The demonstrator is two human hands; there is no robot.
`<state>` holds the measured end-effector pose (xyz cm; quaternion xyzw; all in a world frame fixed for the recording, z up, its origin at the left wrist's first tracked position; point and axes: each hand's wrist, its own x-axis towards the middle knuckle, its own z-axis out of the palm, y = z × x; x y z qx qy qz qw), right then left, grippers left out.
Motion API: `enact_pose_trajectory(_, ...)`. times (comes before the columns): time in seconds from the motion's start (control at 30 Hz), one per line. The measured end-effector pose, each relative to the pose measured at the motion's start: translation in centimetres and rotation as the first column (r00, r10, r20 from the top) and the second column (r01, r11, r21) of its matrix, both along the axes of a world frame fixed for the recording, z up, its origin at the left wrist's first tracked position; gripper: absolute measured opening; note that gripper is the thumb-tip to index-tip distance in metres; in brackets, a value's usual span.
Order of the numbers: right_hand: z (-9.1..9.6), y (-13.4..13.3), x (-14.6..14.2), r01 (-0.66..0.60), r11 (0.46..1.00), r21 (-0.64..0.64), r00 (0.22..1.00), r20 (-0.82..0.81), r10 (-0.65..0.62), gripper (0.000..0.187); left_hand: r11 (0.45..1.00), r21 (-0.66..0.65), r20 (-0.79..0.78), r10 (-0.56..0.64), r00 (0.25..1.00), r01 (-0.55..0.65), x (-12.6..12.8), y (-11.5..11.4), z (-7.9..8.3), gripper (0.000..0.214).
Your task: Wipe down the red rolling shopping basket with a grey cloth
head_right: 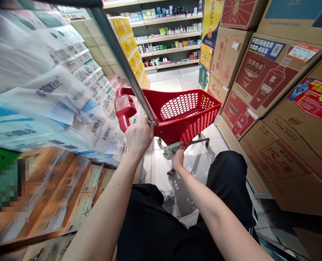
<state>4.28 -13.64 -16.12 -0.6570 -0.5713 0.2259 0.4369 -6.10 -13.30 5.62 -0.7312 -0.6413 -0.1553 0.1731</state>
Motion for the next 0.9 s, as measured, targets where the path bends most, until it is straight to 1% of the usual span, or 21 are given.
enact_pose_trajectory(0.03, -0.9, 0.0, 0.5, 0.039, 0.999, -0.004, 0.999, -0.025, -0.039, 0.036, 1.000, 0.007, 0.007, -0.009, 1.000, 0.009, 0.1, 0.0, -0.1, 0.037)
enact_pose_trajectory(0.07, -1.4, 0.1, 1.0, 0.067, 0.998, 0.003, 0.997, -0.048, -0.066, 0.038, 1.000, 0.016, 0.016, -0.017, 1.000, 0.016, 0.1, -0.1, -0.2, 0.037)
enact_pose_trajectory(0.1, -1.4, 0.3, 1.4, 0.076, 0.997, 0.028, 0.995, -0.067, -0.074, 0.038, 0.999, 0.026, 0.026, -0.023, 0.999, 0.022, 0.2, -0.1, -0.3, 0.037)
enact_pose_trajectory(0.13, -1.0, 0.6, 1.8, 0.063, 0.995, 0.071, 0.996, -0.073, -0.058, 0.038, 0.999, 0.036, 0.035, -0.026, 0.999, 0.025, 0.2, 0.0, -0.4, 0.037)
enact_pose_trajectory(0.2, 0.9, 1.6, 2.0, 0.016, 0.982, 0.187, 0.998, -0.068, -0.003, 0.034, 0.998, 0.053, 0.045, -0.027, 0.999, 0.024, 0.2, 0.2, -0.5, 0.037)
enact_pose_trajectory(0.27, 3.4, 2.7, 2.0, -0.035, 0.954, 0.296, 0.997, -0.052, 0.053, 0.029, 0.998, 0.061, 0.047, -0.025, 0.999, 0.022, 0.1, 0.4, -0.6, 0.037)
enact_pose_trajectory(0.33, 5.4, 3.5, 1.7, -0.068, 0.927, 0.370, 0.995, -0.042, 0.090, 0.026, 0.998, 0.062, 0.047, -0.022, 0.999, 0.019, -0.1, 0.6, -0.5, 0.037)
enact_pose_trajectory(0.37, 6.0, 3.7, 1.7, -0.080, 0.917, 0.390, 0.994, -0.041, 0.105, 0.025, 0.998, 0.060, 0.046, -0.018, 0.999, 0.015, -0.1, 0.6, -0.5, 0.037)
enact_pose_trajectory(0.43, 6.0, 3.9, 1.7, -0.107, 0.907, 0.408, 0.990, -0.043, 0.136, 0.024, 0.999, 0.052, 0.043, -0.008, 0.999, 0.005, -0.2, 0.7, -0.4, 0.037)
enact_pose_trajectory(0.47, 5.5, 3.8, 1.9, -0.123, 0.906, 0.404, 0.987, -0.043, 0.153, 0.023, 0.999, 0.045, 0.041, -0.002, 0.999, 0.001, -0.2, 0.7, -0.4, 0.037)
enact_pose_trajectory(0.53, 3.8, 3.5, 2.2, -0.149, 0.922, 0.358, 0.984, -0.036, 0.174, 0.024, 1.000, 0.027, 0.043, 0.006, 0.999, -0.008, -0.3, 0.6, -0.3, 0.037)
enact_pose_trajectory(0.63, 1.3, 3.2, 3.0, -0.172, 0.965, 0.199, 0.984, -0.009, 0.177, 0.029, 1.000, 0.002, 0.053, 0.019, 0.998, -0.019, -0.3, 0.5, -0.2, 0.039)
enact_pose_trajectory(0.7, 0.5, 3.3, 3.3, -0.179, 0.979, 0.100, 0.984, 0.021, 0.177, 0.029, 1.000, -0.008, 0.059, 0.022, 0.998, -0.021, -0.2, 0.5, -0.1, 0.040)
enact_pose_trajectory(0.73, 0.5, 3.4, 3.5, -0.182, 0.981, 0.069, 0.983, 0.035, 0.180, 0.028, 1.000, -0.008, 0.058, 0.022, 0.998, -0.022, -0.2, 0.5, 0.0, 0.040)
enact_pose_trajectory(0.8, 1.3, 3.6, 3.6, -0.187, 0.981, 0.047, 0.982, 0.050, 0.185, 0.024, 1.000, 0.004, 0.046, 0.026, 0.999, -0.026, -0.2, 0.5, 0.1, 0.040)
enact_pose_trajectory(0.83, 2.0, 3.7, 3.6, -0.188, 0.980, 0.059, 0.981, 0.047, 0.186, 0.022, 0.999, 0.014, 0.037, 0.029, 0.999, -0.029, -0.2, 0.5, 0.1, 0.039)
enact_pose_trajectory(0.9, 4.0, 3.6, 3.4, -0.182, 0.974, 0.134, 0.983, 0.022, 0.181, 0.017, 0.999, 0.029, 0.021, 0.029, 0.999, -0.030, -0.1, 0.4, 0.1, 0.039)
